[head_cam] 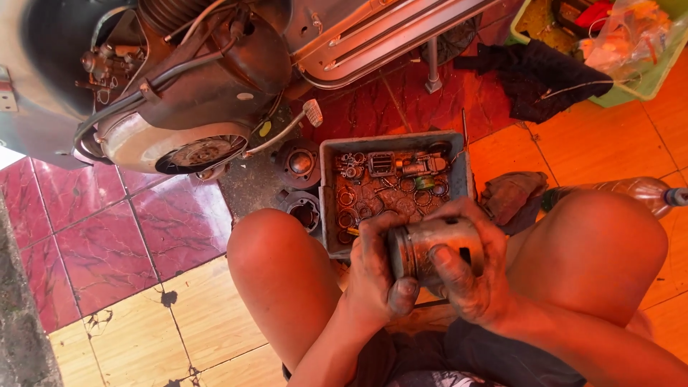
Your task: The person sits on the floor and assembles a piston by inserting rings into its grooves. They use a screwdriver to adjust the rings and apply oil from a bottle to lubricate the piston before continuing the assembly.
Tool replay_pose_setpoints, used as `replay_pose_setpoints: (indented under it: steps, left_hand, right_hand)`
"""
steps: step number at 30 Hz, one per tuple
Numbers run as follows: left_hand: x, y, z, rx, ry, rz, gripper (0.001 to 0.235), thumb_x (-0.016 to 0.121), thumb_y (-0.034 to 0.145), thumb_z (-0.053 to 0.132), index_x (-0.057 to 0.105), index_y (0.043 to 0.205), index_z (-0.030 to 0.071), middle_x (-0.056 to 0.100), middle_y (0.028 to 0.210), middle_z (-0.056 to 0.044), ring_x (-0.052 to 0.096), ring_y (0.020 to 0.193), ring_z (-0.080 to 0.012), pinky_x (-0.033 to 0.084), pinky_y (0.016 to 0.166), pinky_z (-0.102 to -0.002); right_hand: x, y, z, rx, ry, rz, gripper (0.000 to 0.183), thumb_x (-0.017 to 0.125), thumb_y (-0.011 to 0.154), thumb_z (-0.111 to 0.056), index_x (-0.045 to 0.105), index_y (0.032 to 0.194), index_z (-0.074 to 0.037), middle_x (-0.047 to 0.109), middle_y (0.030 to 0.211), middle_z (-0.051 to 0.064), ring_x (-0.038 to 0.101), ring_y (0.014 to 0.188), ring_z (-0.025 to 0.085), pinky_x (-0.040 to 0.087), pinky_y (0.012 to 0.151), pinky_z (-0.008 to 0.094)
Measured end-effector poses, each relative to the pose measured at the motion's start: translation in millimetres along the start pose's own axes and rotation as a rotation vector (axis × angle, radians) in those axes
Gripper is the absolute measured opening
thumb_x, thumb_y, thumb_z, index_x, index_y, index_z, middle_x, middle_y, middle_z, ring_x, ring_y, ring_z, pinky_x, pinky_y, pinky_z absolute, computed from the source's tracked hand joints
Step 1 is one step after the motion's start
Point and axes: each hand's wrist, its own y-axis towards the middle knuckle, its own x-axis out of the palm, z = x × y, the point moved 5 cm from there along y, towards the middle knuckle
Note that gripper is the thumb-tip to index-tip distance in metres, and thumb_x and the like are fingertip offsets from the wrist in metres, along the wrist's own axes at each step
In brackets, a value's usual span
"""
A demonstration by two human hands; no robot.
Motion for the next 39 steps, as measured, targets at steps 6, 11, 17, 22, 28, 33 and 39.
replay_pose_setpoints:
  steps: [6,11,17,22,28,33,39]
  left_hand:
    - [-13,25,27,-0.193,-0.276,-0.136,0.088,0.056,0.095,0.07,0.027,0.152,0.009,0.059,0.135,-0.02,0.065,0.116,-0.0291,0.056,0.09,-0.04]
    - [-37,17,21,0.159,0.261,0.042,0.042,0.074,0.1,0.019,0.058,0.138,0.008,0.057,0.127,-0.016,0.063,0.116,-0.0339,0.057,0.099,-0.047]
    - [-31,16,31,0.154,-0.134,0.049,0.029,0.052,0.112,0.027,0.063,0.127,0.004,0.062,0.134,-0.021,0.066,0.129,-0.0413,0.06,0.111,-0.055]
    - [-33,20,30,0.053,-0.087,-0.065,0.053,0.037,0.115,0.051,0.056,0.141,0.01,0.052,0.142,-0.02,0.062,0.127,-0.0349,0.056,0.107,-0.048]
    - [-29,20,28,0.073,0.023,-0.13,0.072,0.021,0.114,0.061,0.057,0.14,0.004,0.057,0.122,-0.019,0.058,0.116,-0.0331,0.052,0.097,-0.048]
    - [-29,20,29,0.07,0.1,-0.112,0.077,0.014,0.114,0.061,0.059,0.139,0.004,0.059,0.113,-0.019,0.056,0.104,-0.0304,0.049,0.09,-0.045]
    - [-26,17,21,0.001,0.059,-0.095,0.076,0.016,0.112,0.065,0.06,0.139,0.008,0.057,0.113,-0.015,0.058,0.105,-0.0291,0.05,0.088,-0.045]
  right_hand:
    - [-20,32,9,0.127,0.037,-0.039,0.062,0.047,0.097,-0.054,0.076,0.097,0.002,0.054,0.11,0.008,0.062,0.089,0.019,0.049,0.078,0.031]
    - [-5,24,26,0.738,0.657,-0.266,0.061,0.056,0.094,-0.056,0.066,0.11,0.001,0.063,0.059,0.02,0.057,0.046,0.025,0.046,0.041,0.034]
    - [1,4,24,0.605,0.918,-0.655,0.06,0.057,0.102,-0.049,0.051,0.137,0.0,0.067,0.098,0.03,0.064,0.063,0.032,0.055,0.054,0.041]
    - [6,-14,56,0.683,0.957,-0.602,0.075,0.056,0.096,-0.061,0.052,0.134,0.004,0.066,0.096,0.029,0.064,0.069,0.034,0.051,0.054,0.04]
    - [-1,-2,39,0.621,0.473,-0.626,0.072,0.058,0.093,-0.054,0.051,0.141,-0.001,0.066,0.12,0.02,0.064,0.1,0.028,0.053,0.079,0.04]
    - [19,10,-18,0.297,0.475,-0.699,0.057,0.069,0.098,-0.043,0.056,0.135,-0.001,0.061,0.12,0.007,0.063,0.112,0.02,0.052,0.097,0.035]
    - [11,4,8,0.431,0.395,-0.636,0.05,0.074,0.091,-0.037,0.062,0.125,-0.003,0.065,0.106,0.006,0.066,0.094,0.018,0.057,0.08,0.034]
